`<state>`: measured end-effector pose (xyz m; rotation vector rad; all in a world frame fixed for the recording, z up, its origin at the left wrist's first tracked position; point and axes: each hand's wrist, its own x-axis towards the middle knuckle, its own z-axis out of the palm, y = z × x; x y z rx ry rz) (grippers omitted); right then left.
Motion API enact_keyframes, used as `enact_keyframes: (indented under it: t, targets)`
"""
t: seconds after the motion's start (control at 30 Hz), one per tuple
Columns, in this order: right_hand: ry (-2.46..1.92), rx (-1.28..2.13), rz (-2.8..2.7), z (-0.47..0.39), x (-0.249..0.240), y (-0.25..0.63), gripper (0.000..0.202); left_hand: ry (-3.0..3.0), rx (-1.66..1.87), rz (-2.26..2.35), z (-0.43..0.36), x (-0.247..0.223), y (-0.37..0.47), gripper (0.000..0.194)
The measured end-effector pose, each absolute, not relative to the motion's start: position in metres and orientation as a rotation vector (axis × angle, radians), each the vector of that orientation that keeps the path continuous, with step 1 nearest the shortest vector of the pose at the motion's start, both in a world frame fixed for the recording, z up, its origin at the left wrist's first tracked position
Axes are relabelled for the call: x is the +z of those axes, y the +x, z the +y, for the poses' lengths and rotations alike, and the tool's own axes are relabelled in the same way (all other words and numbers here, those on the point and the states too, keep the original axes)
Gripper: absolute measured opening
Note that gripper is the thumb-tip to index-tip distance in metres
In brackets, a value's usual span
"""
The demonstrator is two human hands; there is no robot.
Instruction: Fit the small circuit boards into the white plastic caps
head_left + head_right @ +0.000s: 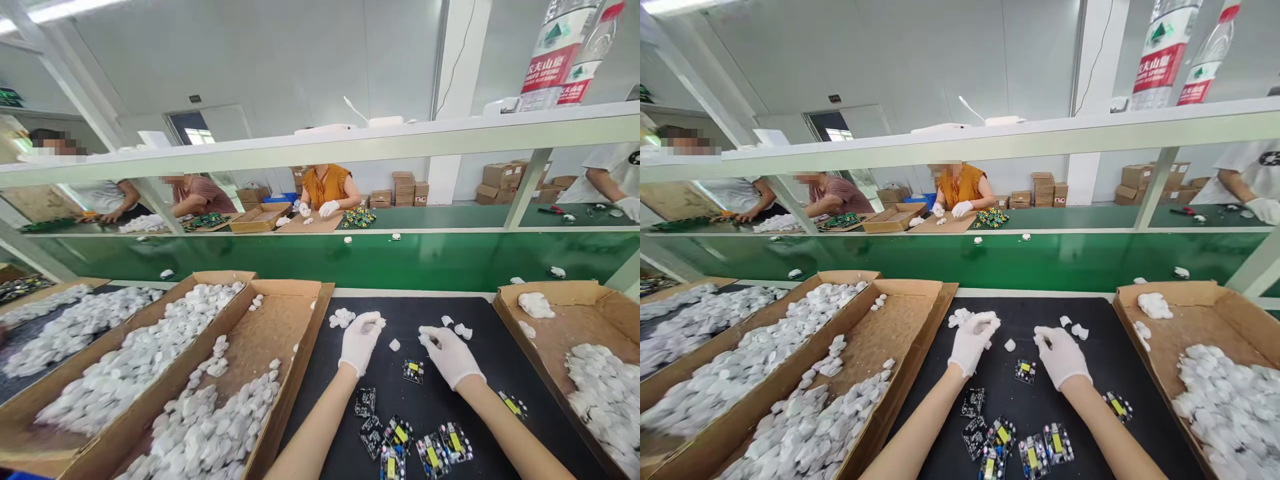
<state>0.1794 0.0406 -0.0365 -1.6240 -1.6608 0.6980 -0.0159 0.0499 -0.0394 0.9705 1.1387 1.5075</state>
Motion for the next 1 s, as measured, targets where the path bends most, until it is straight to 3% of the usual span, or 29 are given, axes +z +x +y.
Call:
enact_keyframes:
  t: [0.13,0.2,0.3,0.4,0.53,0.7,1.0]
  targets:
    - [-1.77,0.131,-1.836,0.037,-0.032,0.179,0.033,1.019,1.466,1.175,0.052,-0.041,-0.02,0.041]
    - [-1.618,0.076,-1.949,0.032,-0.028,0.173,0.04,1.104,1.421,1.141,0.046,-0.038,-0.013,0.042]
    - [-1.316,0.262,-2.074,0.023,-0.028,0.163,0.046,1.266,1.303,1.101,0.033,-0.034,0.002,0.041]
    - [-1.262,0.339,-2.062,0.019,-0.032,0.158,0.035,1.424,1.181,1.174,0.026,-0.03,0.002,0.032]
    - [-1.294,0.581,-1.774,0.022,-0.033,0.162,0.029,1.641,1.068,1.385,0.032,-0.026,-0.03,0.023]
    - [-1.228,1.019,-1.442,0.022,-0.024,0.163,0.037,1.854,0.905,1.487,0.043,-0.034,-0.057,0.014]
    - [-1.149,1.464,-1.232,0.017,-0.02,0.149,0.045,2.005,1.144,1.214,0.023,-0.019,-0.016,0.008]
